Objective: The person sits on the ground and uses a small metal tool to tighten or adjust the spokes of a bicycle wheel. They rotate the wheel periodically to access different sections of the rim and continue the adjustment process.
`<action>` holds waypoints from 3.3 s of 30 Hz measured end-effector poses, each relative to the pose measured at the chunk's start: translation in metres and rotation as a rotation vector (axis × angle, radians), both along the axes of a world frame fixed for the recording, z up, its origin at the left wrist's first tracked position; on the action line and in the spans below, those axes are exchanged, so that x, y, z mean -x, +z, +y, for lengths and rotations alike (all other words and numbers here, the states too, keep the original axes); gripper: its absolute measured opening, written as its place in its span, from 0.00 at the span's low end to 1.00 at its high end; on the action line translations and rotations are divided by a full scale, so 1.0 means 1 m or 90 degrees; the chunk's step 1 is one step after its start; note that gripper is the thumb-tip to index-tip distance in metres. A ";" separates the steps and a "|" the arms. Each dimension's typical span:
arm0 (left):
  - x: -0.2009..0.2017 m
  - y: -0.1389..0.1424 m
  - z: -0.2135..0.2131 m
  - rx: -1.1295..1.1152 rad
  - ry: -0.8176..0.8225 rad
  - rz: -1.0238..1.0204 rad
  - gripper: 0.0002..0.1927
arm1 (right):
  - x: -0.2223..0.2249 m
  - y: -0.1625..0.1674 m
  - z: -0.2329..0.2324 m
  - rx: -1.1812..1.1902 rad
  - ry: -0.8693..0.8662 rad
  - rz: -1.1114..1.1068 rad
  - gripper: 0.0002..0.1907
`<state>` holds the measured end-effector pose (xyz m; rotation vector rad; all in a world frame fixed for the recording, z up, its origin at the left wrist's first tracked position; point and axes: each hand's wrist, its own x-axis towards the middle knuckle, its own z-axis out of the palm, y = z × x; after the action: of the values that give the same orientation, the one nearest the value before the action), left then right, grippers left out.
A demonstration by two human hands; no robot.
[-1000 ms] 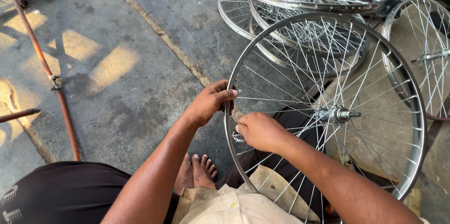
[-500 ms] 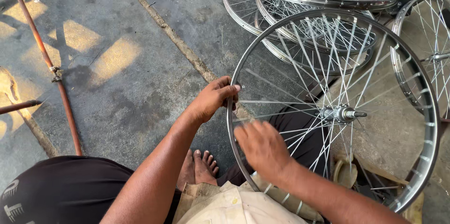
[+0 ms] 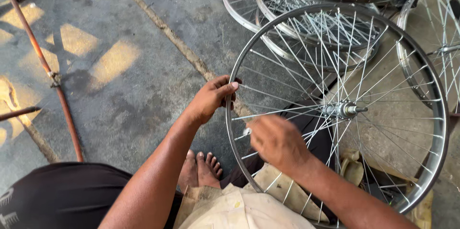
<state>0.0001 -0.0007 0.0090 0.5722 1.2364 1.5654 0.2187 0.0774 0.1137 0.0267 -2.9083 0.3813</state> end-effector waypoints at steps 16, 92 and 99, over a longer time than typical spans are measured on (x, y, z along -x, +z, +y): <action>0.000 0.010 -0.002 0.014 -0.015 -0.011 0.17 | 0.007 -0.018 -0.002 0.155 -0.008 -0.017 0.09; -0.002 0.019 -0.006 0.021 -0.007 0.012 0.18 | 0.025 -0.022 -0.010 0.021 -0.091 -0.302 0.14; 0.000 0.018 -0.007 0.018 -0.018 0.021 0.18 | 0.006 -0.008 -0.007 0.158 -0.035 -0.167 0.24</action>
<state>-0.0003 -0.0079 0.0275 0.5965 1.2684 1.5174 0.2123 0.0709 0.1054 -0.1517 -3.0823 0.7876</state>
